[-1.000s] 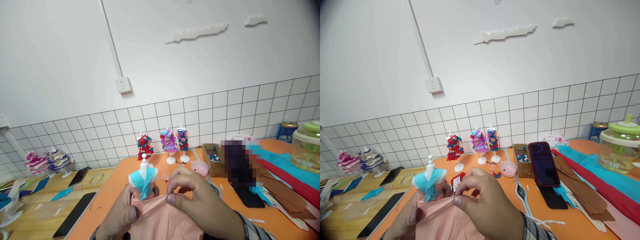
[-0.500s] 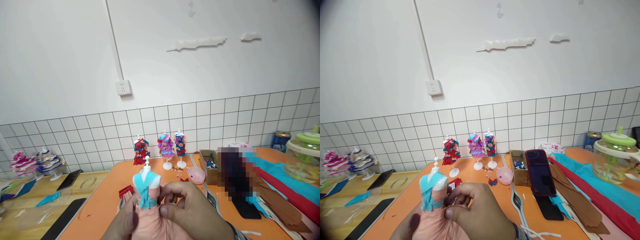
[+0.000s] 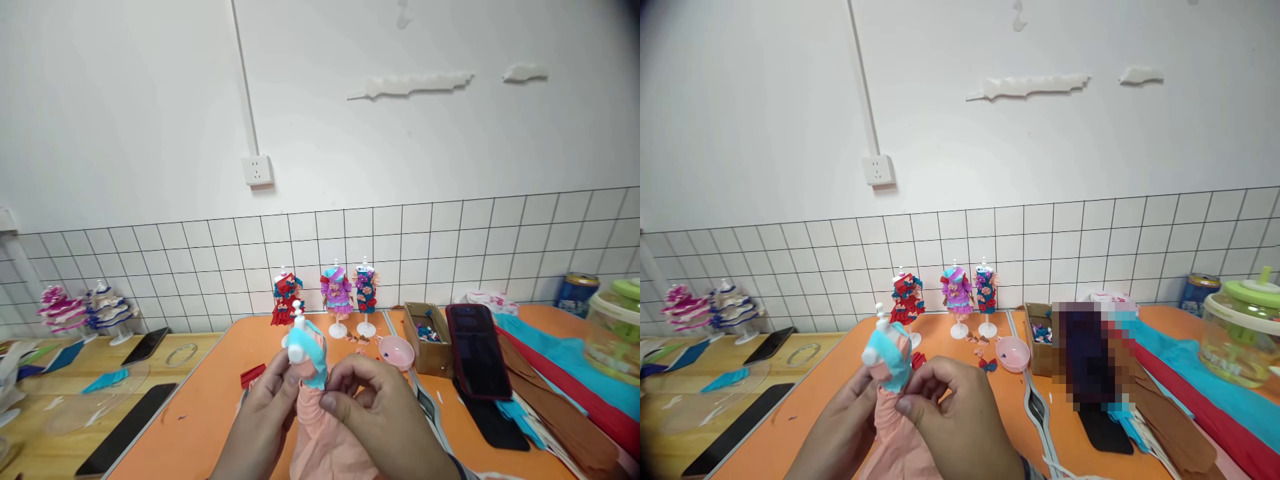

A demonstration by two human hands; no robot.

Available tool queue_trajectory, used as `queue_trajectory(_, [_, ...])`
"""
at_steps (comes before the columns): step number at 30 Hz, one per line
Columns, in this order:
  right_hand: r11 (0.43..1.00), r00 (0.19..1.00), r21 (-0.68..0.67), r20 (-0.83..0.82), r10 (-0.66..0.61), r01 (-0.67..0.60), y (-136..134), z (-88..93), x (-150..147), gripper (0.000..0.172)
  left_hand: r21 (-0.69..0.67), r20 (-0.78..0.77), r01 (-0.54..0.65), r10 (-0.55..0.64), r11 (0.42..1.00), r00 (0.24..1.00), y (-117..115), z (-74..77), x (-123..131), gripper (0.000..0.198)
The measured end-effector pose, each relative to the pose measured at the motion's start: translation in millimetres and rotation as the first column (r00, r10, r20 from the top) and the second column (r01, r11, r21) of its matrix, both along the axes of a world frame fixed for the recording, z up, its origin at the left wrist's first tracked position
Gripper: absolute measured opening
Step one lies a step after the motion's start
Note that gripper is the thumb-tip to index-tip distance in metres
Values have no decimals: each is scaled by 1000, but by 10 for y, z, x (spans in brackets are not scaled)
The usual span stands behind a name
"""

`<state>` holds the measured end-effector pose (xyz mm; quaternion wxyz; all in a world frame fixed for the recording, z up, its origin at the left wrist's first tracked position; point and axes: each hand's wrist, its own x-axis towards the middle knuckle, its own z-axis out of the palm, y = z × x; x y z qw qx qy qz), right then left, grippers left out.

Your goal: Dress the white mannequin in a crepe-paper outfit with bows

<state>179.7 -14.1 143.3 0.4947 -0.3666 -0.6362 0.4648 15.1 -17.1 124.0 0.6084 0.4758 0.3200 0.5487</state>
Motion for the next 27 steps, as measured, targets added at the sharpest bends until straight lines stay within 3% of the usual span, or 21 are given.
queue_trajectory(4, [997, 998, 53, 29, -50, 48, 17, -31, -16, 4, 103, -141, -16, 30, 995, 990, -54, -15, 27, 52])
queue_trajectory(9, [997, 981, 69, 191, -41, 29, 6, 19, 66, 16, 134, -231, 49, -16, 990, 973, -44, 1, -26, 41])
queue_trajectory(11, [998, 967, 65, 254, -18, 2, -5, 56, 112, 23, 123, -246, 50, -18, 991, 969, -20, 13, -84, 39])
queue_trajectory(14, [999, 954, 31, 300, 2, -12, -20, 98, 167, 11, 145, -261, 73, -33, 987, 965, 9, 34, -158, 41])
queue_trajectory(16, [999, 955, 35, 295, -6, -5, -30, 115, 194, 14, 169, -261, 79, -33, 982, 965, 20, 44, -177, 44])
queue_trajectory(22, [980, 962, 200, 263, -66, 13, -52, 118, 213, 16, 149, -233, 95, -59, 984, 971, 29, 25, -144, 45])
queue_trajectory(24, [985, 965, 170, 256, -47, 2, -54, 105, 194, 12, 161, -240, 62, -22, 985, 971, 25, 24, -142, 45])
queue_trajectory(27, [998, 968, 6, 245, 52, -56, -52, 83, 172, 13, 165, -230, 47, -8, 985, 973, 26, 17, -162, 47])
